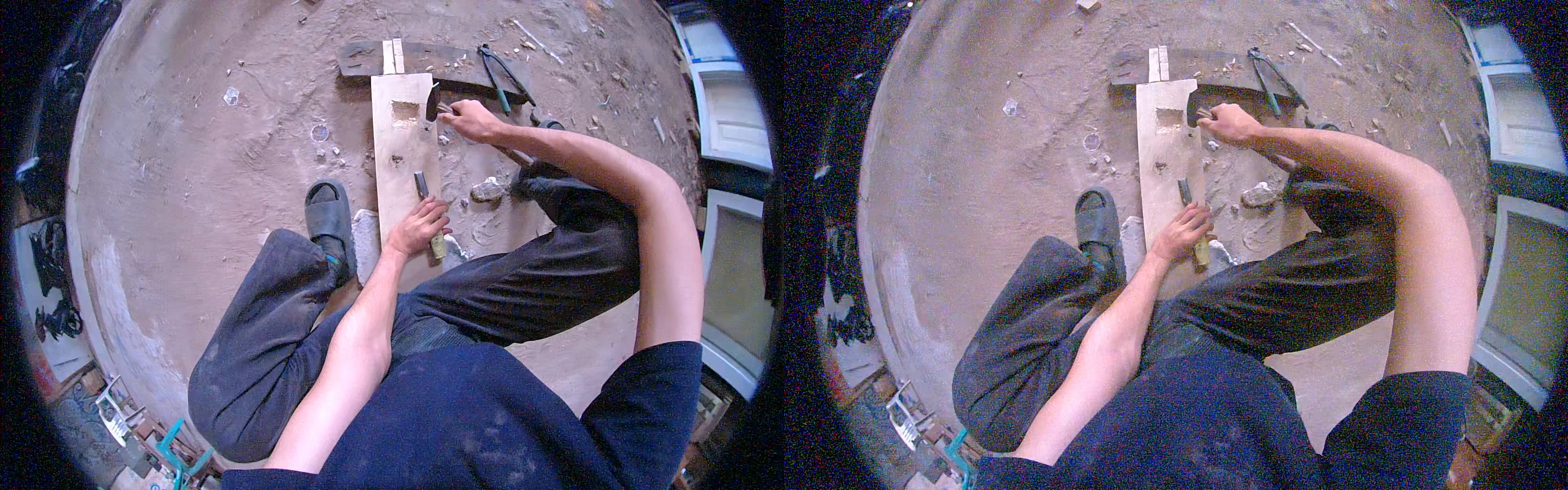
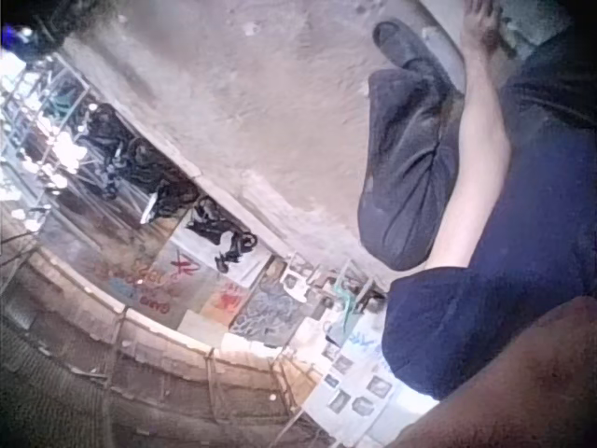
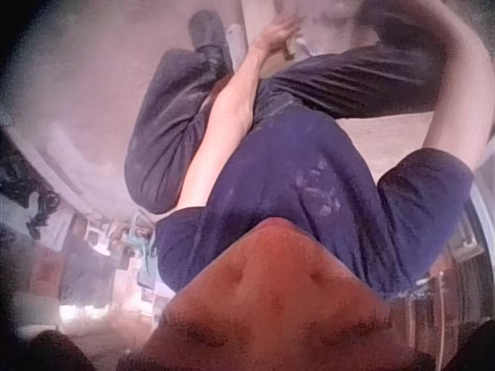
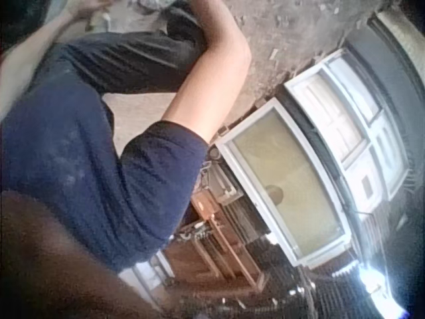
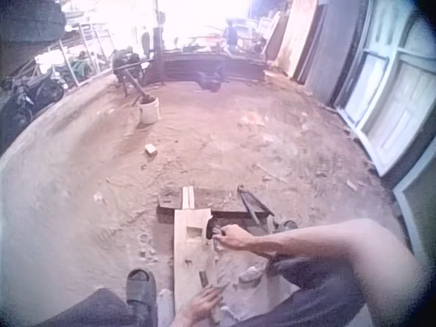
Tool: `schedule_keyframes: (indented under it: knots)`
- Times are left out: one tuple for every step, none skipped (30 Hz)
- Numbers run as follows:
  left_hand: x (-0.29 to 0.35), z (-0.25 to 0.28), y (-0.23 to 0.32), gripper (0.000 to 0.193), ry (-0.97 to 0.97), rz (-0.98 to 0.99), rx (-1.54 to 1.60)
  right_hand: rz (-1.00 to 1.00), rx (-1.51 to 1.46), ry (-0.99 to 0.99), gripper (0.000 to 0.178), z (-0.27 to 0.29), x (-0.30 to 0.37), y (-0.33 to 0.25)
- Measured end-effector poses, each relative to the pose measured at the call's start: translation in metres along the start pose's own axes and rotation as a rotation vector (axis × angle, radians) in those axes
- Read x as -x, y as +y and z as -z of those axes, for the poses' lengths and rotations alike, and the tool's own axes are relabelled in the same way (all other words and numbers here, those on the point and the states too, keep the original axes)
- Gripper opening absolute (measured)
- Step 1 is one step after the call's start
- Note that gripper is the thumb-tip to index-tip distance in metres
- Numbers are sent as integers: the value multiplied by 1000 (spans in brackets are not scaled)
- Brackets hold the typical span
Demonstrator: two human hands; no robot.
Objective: The person uses a hammer and a chisel to carve out a section of a wooden plank while sitting on the floor.
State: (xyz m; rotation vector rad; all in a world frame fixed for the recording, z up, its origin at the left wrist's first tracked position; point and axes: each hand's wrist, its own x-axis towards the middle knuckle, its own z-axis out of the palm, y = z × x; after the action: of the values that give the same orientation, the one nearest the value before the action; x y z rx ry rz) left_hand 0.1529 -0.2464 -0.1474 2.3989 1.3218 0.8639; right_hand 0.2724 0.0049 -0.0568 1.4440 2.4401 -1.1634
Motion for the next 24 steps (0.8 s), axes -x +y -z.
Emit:
schedule_keyframes:
  knots:
    - [1,-2,-2,26,0,-7,-2,20,73,-25,49,-2,-2,-1]
    - [2,-4,-4,26,0,-14,-4,41,146,-52,50,-4,-5,-2]
    - [1,-3,-3,26,11,1,-4,67,214,-78,51,-6,-7,-3]
    - [0,-2,-2,25,-10,-9,7,59,305,-158,53,-8,-3,-2]
    - [-1,-1,-1,25,-31,-19,20,89,396,-165,51,-14,3,0]
    - [-1,3,-5,25,-18,-2,6,61,388,-170,50,-14,9,-14]
    - [1,3,-4,24,-25,-4,45,20,371,-183,49,-18,15,-20]
    - [4,3,-4,24,-32,-6,84,28,373,-196,49,-20,14,-24]
    - [3,2,-5,24,-30,-1,94,34,387,-178,49,-21,13,-20]
    - [3,3,-7,24,-71,-33,47,40,400,-159,48,-21,12,-16]
    - [-1,6,-4,24,-109,-69,6,29,414,-166,50,-20,10,-12]
    - [-5,8,1,24,-90,-26,19,53,447,-162,51,-17,6,-8]
    - [1,7,2,24,-92,-18,27,88,475,-162,51,-17,1,-12]
    - [6,6,2,24,-67,13,17,113,466,-184,52,-19,-2,-16]
    - [4,6,0,23,-40,31,3,107,465,-183,52,-16,-3,-17]
    - [3,5,0,23,-48,32,4,106,456,-203,52,-14,-3,-18]
    - [3,5,1,23,-49,28,6,106,448,-224,52,-12,-2,-20]
    - [1,6,2,23,-69,27,2,114,474,-267,50,-10,-5,-21]
    - [1,8,2,23,-88,27,-3,183,477,-247,48,-9,-1,-20]
    - [1,11,3,23,-84,24,-10,211,491,-249,45,-9,1,-21]
    - [-3,14,6,23,-74,4,-23,232,511,-246,42,-8,3,-15]
    - [-2,17,6,23,-66,-2,-40,331,536,-145,36,-12,9,-13]
    - [-2,18,5,23,-58,1,-47,314,673,-194,26,-13,7,-13]
    - [-1,17,6,23,-39,12,0,339,692,-198,25,-14,9,-14]
